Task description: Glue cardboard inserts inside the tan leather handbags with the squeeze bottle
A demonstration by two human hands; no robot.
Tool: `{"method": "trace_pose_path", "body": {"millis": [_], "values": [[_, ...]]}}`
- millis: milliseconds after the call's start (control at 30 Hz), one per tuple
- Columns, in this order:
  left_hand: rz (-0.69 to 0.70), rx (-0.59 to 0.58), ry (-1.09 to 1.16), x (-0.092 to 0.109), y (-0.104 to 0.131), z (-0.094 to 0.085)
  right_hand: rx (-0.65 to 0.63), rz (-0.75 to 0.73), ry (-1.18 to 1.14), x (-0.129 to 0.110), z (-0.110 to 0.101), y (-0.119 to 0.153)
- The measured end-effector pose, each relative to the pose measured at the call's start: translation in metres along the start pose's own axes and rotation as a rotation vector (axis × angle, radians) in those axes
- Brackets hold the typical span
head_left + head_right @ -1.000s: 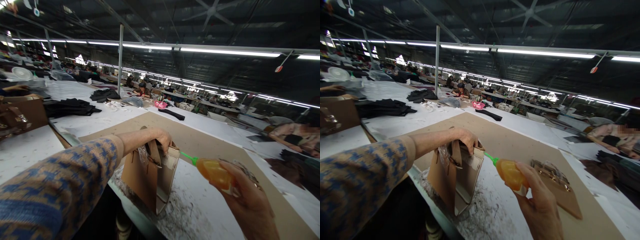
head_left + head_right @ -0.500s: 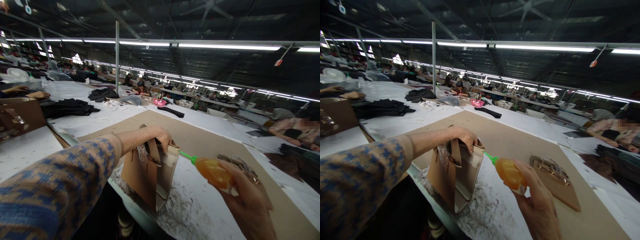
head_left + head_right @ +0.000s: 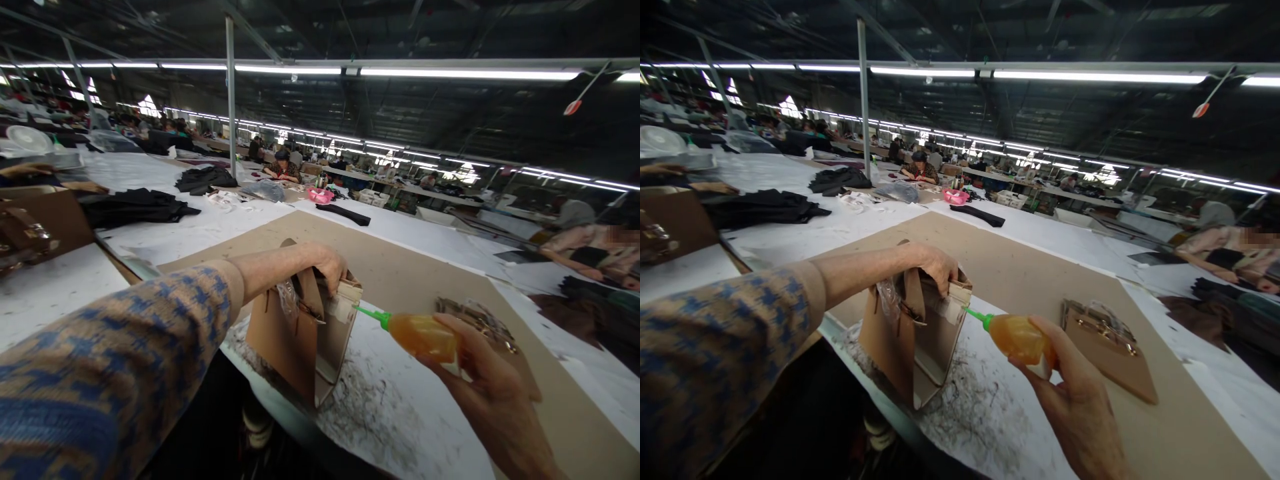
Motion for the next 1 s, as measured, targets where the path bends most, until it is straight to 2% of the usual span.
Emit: {"method": "trace_pose_path", "body": {"millis": [100,400,533,800,1000], "values": [[-0.018,0.003,-0.034,-0.001,0.000,0.000,-0.071,-0.008,-0.048,0.001,0.005,0.004],[-0.024,0.000,0.001,-0.002,-0.003,0.002,-0.126,-0.117,0.020,-0.007,0.008,0.025],[0.002,-0.005,-0.003,0.000,-0.003,0.003,-0.155,-0.125,0.017,-0.005,0.015,0.035],[-0.031,0.003,-0.116,-0.002,-0.007,0.003,-0.181,-0.097,0.005,-0.004,0.029,0.054],[-0.021,0.010,-0.103,-0.002,-0.009,0.002,-0.231,-0.190,-0.002,-0.008,0.044,0.065]]}}
Point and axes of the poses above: each hand's wrist, its own y-axis away from the middle knuckle, its own z-axis out of the palm, x = y × z, the point moved 7 cm from there along -y, towards the middle knuckle, and after that the axes turned 13 degrees about y, right-handed, at the moved point
